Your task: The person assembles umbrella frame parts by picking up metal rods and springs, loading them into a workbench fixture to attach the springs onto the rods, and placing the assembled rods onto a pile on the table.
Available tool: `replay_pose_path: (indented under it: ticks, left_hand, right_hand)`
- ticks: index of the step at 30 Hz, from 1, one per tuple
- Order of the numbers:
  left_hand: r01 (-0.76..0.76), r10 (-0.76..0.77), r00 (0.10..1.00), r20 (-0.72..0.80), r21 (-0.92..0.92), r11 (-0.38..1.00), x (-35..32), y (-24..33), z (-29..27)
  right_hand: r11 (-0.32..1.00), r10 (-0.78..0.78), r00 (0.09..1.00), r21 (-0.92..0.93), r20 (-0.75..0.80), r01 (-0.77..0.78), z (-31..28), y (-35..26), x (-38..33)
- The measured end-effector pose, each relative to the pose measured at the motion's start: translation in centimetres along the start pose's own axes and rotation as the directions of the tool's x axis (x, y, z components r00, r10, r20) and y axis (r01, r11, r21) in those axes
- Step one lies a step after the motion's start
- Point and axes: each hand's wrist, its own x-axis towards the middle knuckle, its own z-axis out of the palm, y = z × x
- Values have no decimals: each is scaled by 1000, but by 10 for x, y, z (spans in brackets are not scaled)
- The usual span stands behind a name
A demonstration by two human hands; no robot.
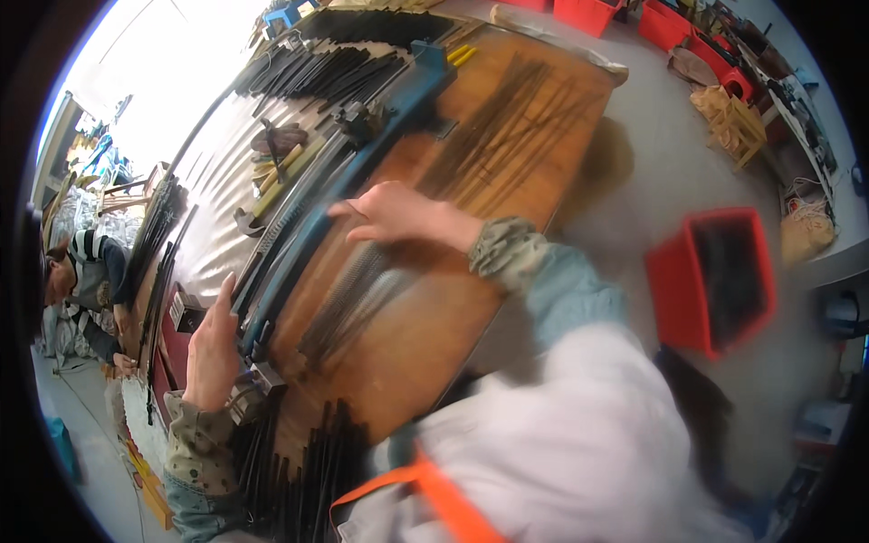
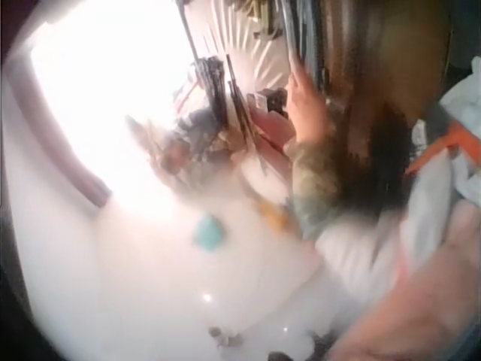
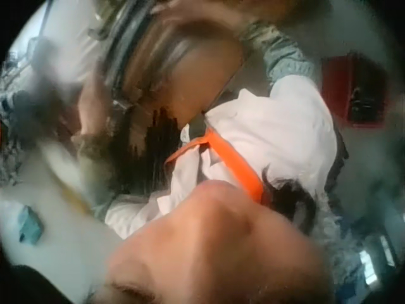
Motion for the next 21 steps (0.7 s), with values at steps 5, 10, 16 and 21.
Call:
replay_pose_path:
  ticks: [5,10,16,21]
  left_hand:
    - [-9,1,997,73,109,994,-16,-26,-11]
    - [-101,97,995,27,234,967,-64,-74,6]
    - [15,-217,895,391,459,888,-42,-12,-6]
    - [99,-96,995,-40,93,991,-87,-52,-18]
  right_hand:
    - [961,110,993,-260,45,-95,13,20,-20]
    - [1000,-25,999,16,25,24,37,-41,22]
    - [888,-392,801,40,-452,458,59,-128,54]
    - [956,-227,881,80,-416,283,68,-98,37]
